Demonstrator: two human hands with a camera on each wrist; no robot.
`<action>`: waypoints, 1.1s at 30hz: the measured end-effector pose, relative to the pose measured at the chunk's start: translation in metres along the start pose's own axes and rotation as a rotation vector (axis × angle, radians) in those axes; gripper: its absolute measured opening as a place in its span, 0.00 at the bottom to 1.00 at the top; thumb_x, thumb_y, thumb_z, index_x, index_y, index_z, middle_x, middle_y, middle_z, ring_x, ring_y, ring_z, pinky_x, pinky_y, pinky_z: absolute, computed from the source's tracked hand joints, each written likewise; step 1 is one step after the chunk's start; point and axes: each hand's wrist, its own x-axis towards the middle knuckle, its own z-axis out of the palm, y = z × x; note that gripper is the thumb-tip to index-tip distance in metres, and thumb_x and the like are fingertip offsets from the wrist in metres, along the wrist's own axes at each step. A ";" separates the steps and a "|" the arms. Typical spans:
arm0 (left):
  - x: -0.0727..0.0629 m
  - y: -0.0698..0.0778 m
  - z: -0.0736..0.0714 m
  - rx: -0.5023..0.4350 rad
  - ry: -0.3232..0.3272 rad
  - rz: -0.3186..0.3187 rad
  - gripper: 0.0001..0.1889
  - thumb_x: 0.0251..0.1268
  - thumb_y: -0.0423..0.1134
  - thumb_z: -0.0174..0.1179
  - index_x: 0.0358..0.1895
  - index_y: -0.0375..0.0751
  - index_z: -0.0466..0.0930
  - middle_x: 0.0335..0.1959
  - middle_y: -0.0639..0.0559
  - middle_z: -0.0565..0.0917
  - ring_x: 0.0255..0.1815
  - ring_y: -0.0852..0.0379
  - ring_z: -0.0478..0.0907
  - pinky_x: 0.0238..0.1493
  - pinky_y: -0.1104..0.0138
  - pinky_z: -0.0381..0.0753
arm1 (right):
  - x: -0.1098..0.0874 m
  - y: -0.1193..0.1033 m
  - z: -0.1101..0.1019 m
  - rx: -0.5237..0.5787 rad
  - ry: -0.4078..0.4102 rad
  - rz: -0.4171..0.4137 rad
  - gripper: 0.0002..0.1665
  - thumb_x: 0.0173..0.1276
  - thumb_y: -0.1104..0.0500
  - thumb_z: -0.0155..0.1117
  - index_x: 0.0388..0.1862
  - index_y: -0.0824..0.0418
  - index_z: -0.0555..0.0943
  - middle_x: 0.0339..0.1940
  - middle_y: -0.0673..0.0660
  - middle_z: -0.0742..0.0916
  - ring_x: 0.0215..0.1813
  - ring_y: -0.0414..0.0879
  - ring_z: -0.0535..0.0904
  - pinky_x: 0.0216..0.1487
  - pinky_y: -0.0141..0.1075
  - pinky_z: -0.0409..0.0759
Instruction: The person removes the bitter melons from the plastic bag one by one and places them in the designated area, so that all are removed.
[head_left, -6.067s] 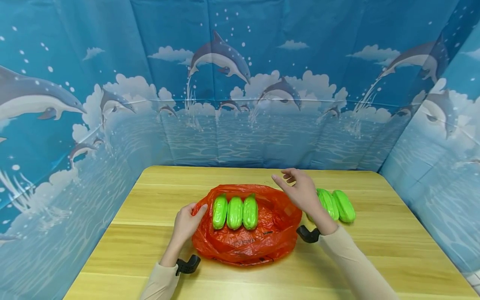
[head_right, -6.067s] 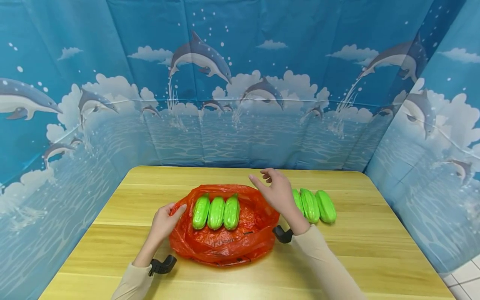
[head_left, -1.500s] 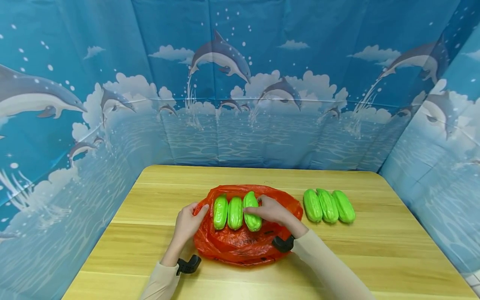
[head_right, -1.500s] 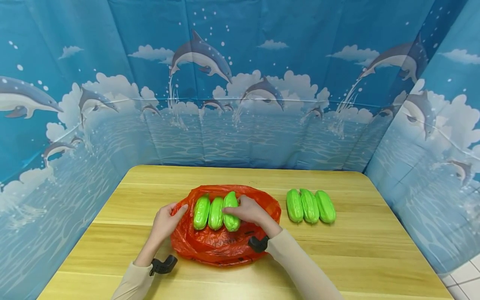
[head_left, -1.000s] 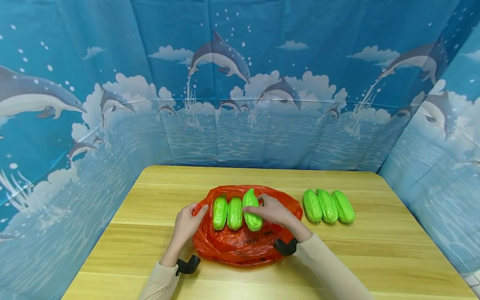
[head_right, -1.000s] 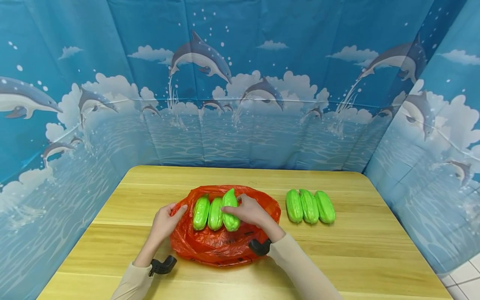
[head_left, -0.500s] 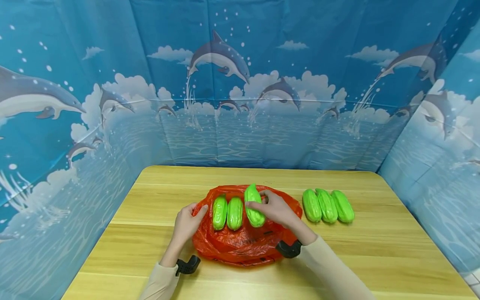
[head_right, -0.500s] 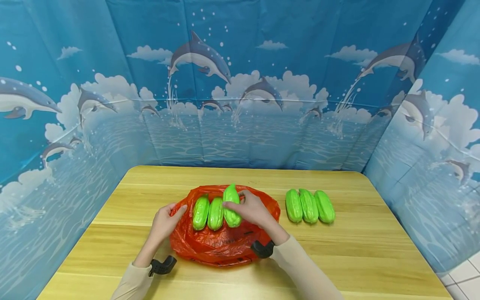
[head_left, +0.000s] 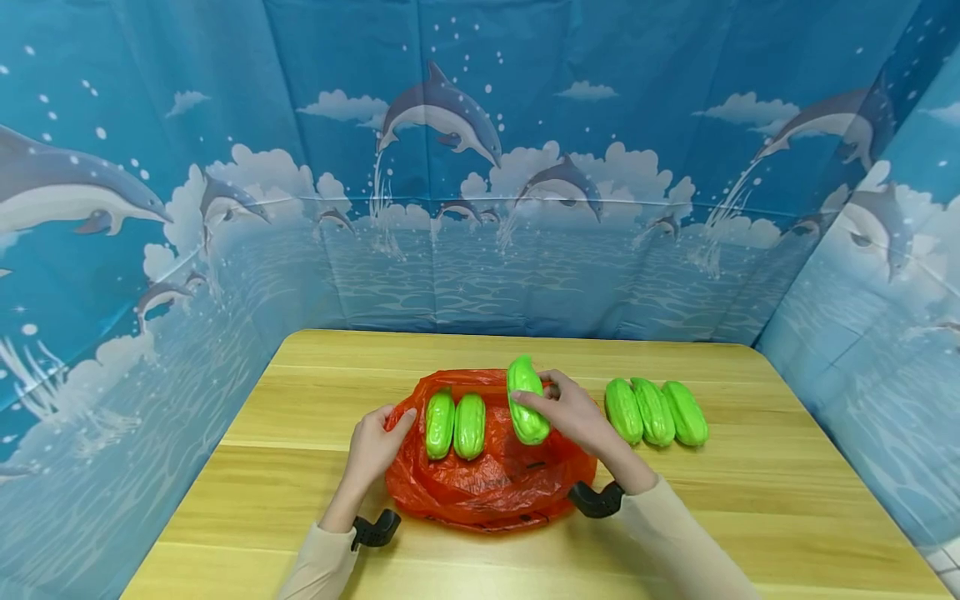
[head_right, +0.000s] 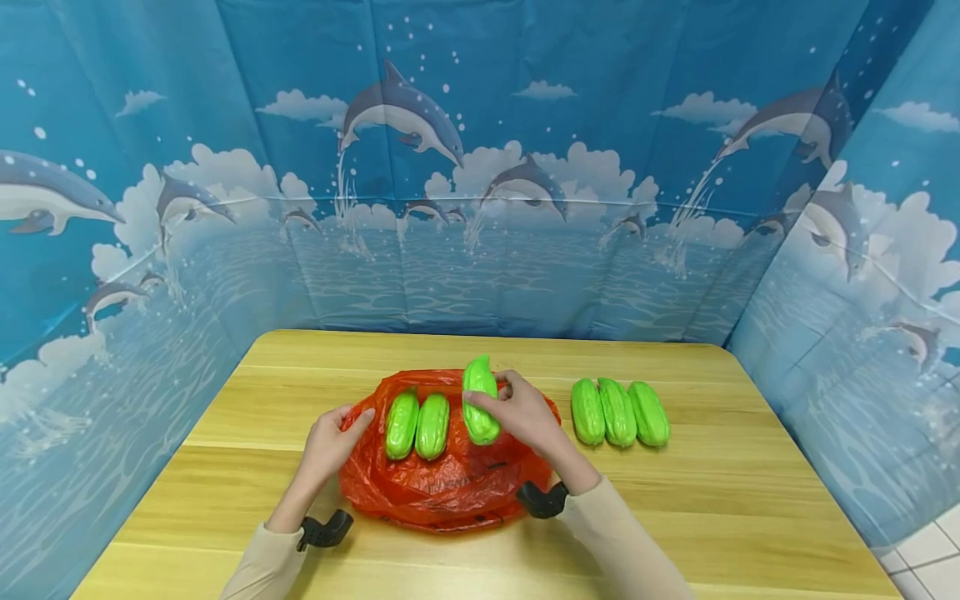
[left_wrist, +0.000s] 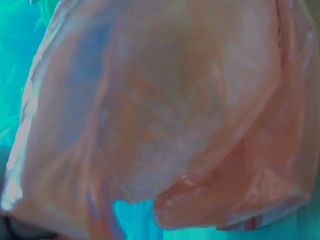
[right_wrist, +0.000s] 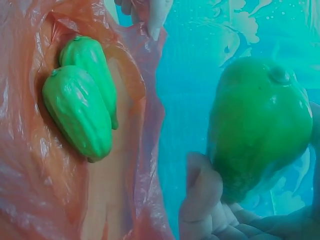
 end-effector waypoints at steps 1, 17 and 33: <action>0.000 0.000 0.000 0.000 -0.001 -0.002 0.16 0.66 0.43 0.60 0.22 0.40 0.73 0.14 0.53 0.70 0.16 0.58 0.68 0.17 0.69 0.67 | -0.001 0.000 -0.002 -0.001 0.006 -0.001 0.43 0.59 0.37 0.66 0.63 0.63 0.67 0.33 0.59 0.78 0.29 0.50 0.73 0.30 0.41 0.73; 0.001 -0.001 0.001 0.006 -0.003 -0.008 0.16 0.66 0.43 0.60 0.21 0.40 0.72 0.14 0.53 0.69 0.16 0.58 0.68 0.17 0.70 0.67 | -0.008 0.001 -0.030 0.022 0.099 0.025 0.46 0.61 0.36 0.62 0.67 0.62 0.63 0.44 0.63 0.77 0.35 0.51 0.72 0.35 0.44 0.72; 0.000 0.000 0.000 0.001 -0.016 -0.011 0.17 0.66 0.44 0.60 0.21 0.40 0.72 0.14 0.53 0.68 0.15 0.58 0.68 0.17 0.70 0.67 | -0.019 0.011 -0.055 0.082 0.165 0.033 0.45 0.65 0.38 0.60 0.69 0.64 0.60 0.44 0.62 0.78 0.37 0.49 0.76 0.37 0.40 0.75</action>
